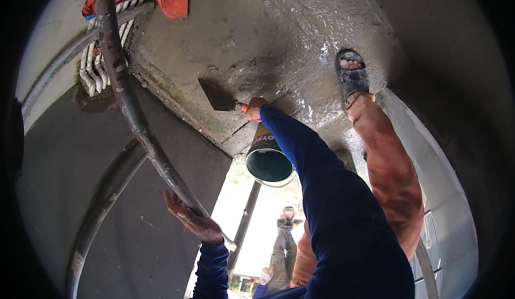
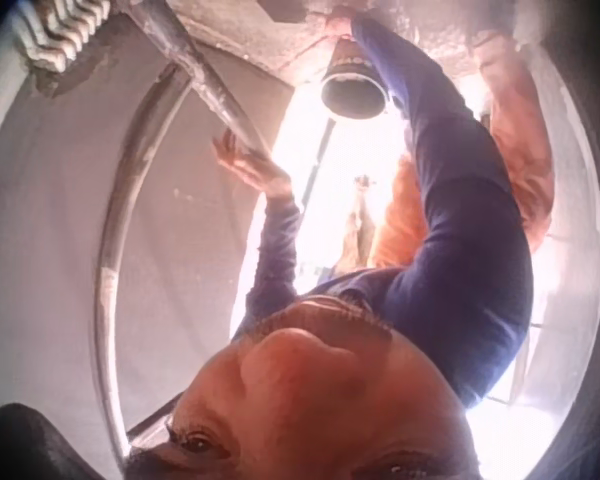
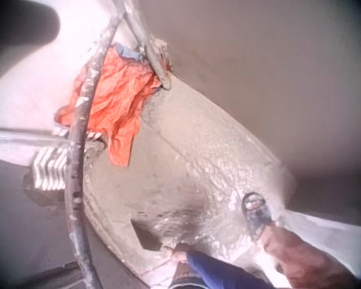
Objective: The person walks to a construction site and applies cement to a wall using a trowel and a bucket. They scoop cement from the bucket and spread it onto the wall surface, smoothing it out.
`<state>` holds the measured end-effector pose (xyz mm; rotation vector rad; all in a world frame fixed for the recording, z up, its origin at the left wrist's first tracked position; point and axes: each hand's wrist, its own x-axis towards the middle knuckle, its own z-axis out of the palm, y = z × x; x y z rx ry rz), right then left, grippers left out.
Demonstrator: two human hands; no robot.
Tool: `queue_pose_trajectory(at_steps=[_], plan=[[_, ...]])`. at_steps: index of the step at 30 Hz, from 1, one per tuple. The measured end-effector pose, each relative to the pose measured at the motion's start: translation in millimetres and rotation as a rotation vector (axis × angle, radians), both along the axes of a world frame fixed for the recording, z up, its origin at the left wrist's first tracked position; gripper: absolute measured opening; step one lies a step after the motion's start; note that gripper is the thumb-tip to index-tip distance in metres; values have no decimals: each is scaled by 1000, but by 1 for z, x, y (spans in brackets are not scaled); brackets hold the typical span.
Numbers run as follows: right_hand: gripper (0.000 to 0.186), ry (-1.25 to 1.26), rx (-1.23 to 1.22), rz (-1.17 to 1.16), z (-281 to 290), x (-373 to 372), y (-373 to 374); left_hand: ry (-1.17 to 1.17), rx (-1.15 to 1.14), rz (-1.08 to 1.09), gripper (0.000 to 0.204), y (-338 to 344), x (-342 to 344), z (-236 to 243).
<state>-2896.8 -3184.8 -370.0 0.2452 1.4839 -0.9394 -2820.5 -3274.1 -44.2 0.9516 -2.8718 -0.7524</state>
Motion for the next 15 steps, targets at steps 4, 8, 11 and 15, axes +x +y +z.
queue_pose_trajectory(at_steps=[4,8,11,15], plan=[[14,-2,65,-135,9,5,46,53,67,-6,67,-8,5,-6],[14,-29,92,-238,25,0,89,72,47,-16,66,-3,2,-6],[13,20,-21,-394,42,4,105,73,19,-16,65,-3,2,-6],[18,131,-74,254,59,-5,99,51,-10,-1,70,-4,0,-2]])
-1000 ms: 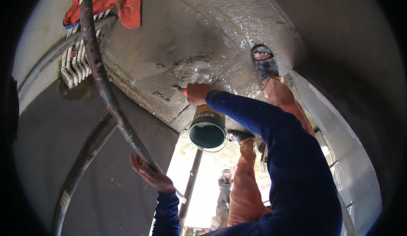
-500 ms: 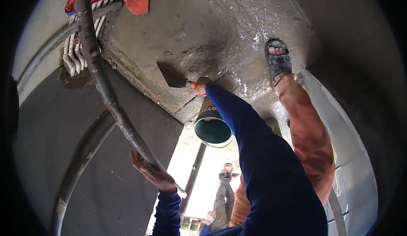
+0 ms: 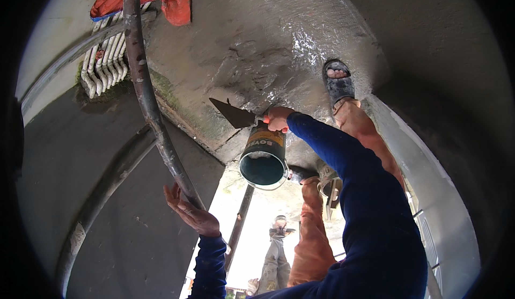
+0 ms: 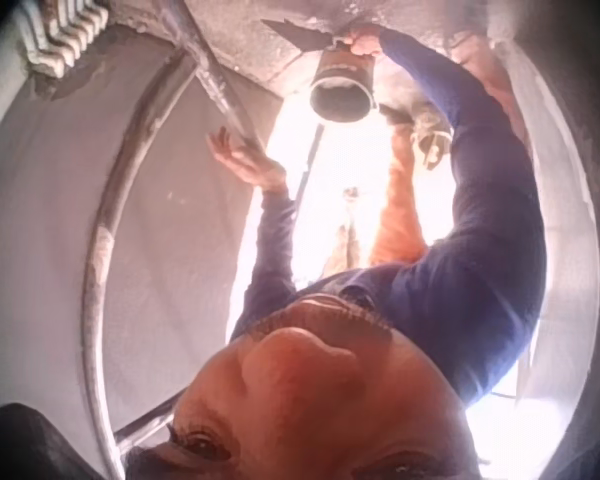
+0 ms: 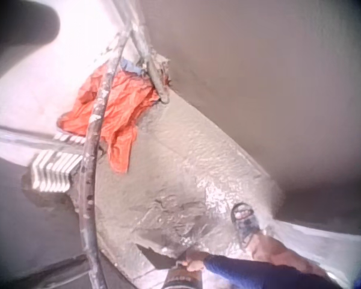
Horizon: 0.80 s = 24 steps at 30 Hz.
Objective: The person walks to a construction site and applies cement to a wall using a trowel and a bucket. They scoop cement from the bucket and spread it onto the wall surface, smoothing it out.
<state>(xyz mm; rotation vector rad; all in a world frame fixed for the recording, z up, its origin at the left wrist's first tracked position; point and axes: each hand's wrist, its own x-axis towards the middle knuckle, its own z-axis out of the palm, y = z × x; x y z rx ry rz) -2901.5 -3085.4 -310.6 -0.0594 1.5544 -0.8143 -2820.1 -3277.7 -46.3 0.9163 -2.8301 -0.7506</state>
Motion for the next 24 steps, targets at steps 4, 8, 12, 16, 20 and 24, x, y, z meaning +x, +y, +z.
queue_pose_trajectory(at_steps=[4,8,12,16,20,24], plan=[[20,127,88,307,-23,-3,6,-11,-6,34,74,5,-5,2],[23,90,222,353,-47,-45,56,-39,18,2,70,4,2,-3],[20,140,224,293,-37,-62,88,-5,41,25,71,2,1,-1],[16,186,274,62,-34,-50,120,45,51,-2,72,0,2,-6],[25,239,138,-185,-8,-18,76,-8,-21,-9,72,0,1,0],[36,392,-17,-165,-20,-2,-11,-32,-8,-9,72,6,-4,3]])
